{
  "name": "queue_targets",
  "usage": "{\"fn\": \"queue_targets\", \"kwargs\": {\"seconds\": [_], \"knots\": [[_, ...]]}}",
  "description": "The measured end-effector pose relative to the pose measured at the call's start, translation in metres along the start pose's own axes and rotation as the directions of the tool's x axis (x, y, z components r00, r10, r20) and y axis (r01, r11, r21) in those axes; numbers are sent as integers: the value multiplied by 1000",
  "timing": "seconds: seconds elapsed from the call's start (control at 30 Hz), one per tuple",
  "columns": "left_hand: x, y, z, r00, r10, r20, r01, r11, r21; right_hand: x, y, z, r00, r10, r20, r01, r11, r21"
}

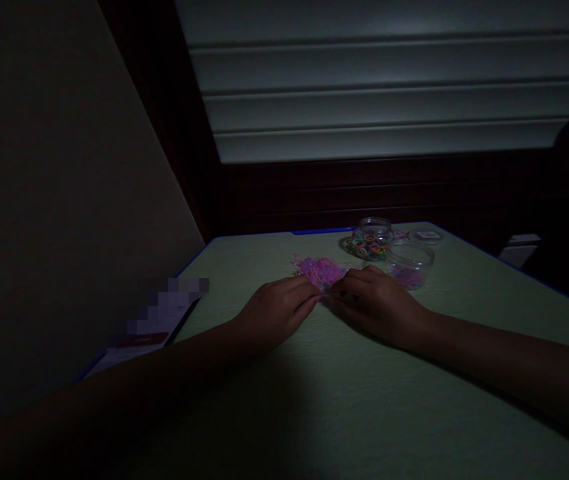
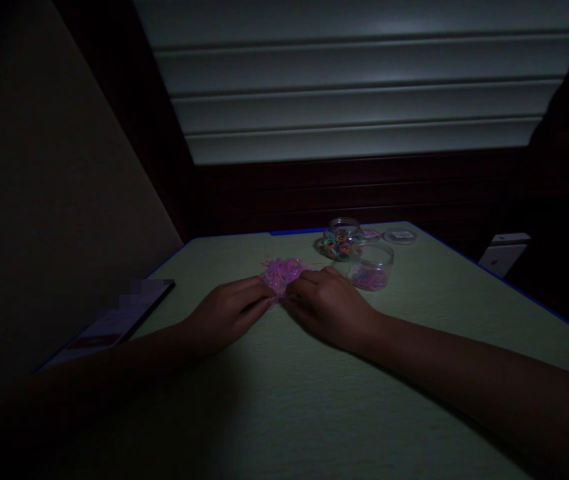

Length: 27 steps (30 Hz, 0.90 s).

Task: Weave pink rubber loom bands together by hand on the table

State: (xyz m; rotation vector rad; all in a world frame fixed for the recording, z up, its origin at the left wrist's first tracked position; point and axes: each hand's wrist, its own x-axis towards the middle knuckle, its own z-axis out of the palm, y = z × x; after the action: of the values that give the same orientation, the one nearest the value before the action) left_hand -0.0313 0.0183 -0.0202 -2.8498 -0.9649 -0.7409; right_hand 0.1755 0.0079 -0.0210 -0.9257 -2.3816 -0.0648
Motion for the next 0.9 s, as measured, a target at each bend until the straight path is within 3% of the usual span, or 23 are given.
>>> {"fn": "queue_targets", "kwargs": {"seconds": [0.63,0.77,0.9], "knots": [[0,0,-1,1000,3,18,-4,1000,20,1,0,-1,999,-15,38,13,999,46],[0,1,-2,1000,-3,16,2,1000,20,0,-1,-3,998,-59,39,60,998,-24],[0,2,-2,1000,3,6,-3,1000,19,-2,0,-8,986,-137,96,155,962,-223]]}}
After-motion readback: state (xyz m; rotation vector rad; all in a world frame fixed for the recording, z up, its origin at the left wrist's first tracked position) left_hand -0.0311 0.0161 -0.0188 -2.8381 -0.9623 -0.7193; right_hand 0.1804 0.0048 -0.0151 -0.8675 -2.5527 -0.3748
